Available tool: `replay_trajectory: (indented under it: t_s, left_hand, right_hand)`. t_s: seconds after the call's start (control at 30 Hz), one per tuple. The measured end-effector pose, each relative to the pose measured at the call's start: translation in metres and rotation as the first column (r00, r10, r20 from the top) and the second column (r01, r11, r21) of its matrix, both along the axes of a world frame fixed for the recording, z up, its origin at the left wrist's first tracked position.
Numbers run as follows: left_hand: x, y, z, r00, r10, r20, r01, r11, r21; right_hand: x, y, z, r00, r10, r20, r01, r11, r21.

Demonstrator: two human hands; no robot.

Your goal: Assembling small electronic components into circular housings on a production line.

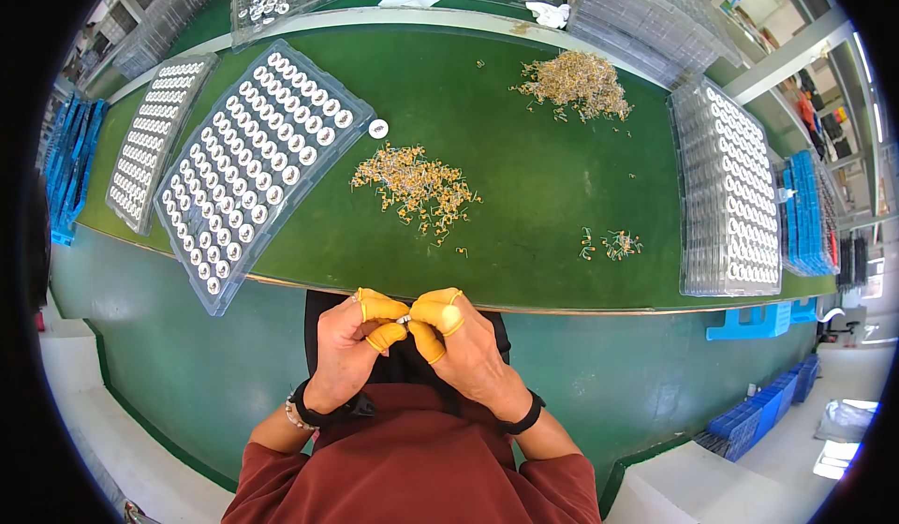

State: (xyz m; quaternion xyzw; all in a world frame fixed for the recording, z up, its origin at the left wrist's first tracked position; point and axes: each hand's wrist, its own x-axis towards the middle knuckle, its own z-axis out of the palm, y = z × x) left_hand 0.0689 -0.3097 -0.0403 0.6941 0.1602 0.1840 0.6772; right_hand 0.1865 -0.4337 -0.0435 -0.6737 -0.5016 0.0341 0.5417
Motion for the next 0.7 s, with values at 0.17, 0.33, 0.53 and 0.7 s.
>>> replay_trajectory:
  t_s: [0.17,0.33,0.53,0.7]
  left_hand:
    - [-0.003,-0.014,-0.008,0.996,0.093,-0.004,-0.086,0.911,-0.404]
    - [-0.003,-0.007,-0.014,0.989,0.144,0.013,-0.116,0.845,-0.522]
    - [0.001,0.003,-0.002,0.989,0.142,0.05,-0.098,0.859,-0.503]
    - [0.005,0.006,-0.001,0.995,0.086,0.047,-0.051,0.861,-0.506]
  right_hand:
    - [-0.01,-0.002,-0.005,0.984,-0.069,-0.167,0.072,0.997,0.01]
    - [0.0,-0.001,0.008,0.986,-0.121,-0.113,0.109,0.988,-0.105]
    - [0.044,0.009,0.015,0.874,-0.296,0.384,0.406,0.881,-0.245]
    - [0.05,0.011,0.016,0.846,-0.22,0.486,0.414,0.845,-0.338]
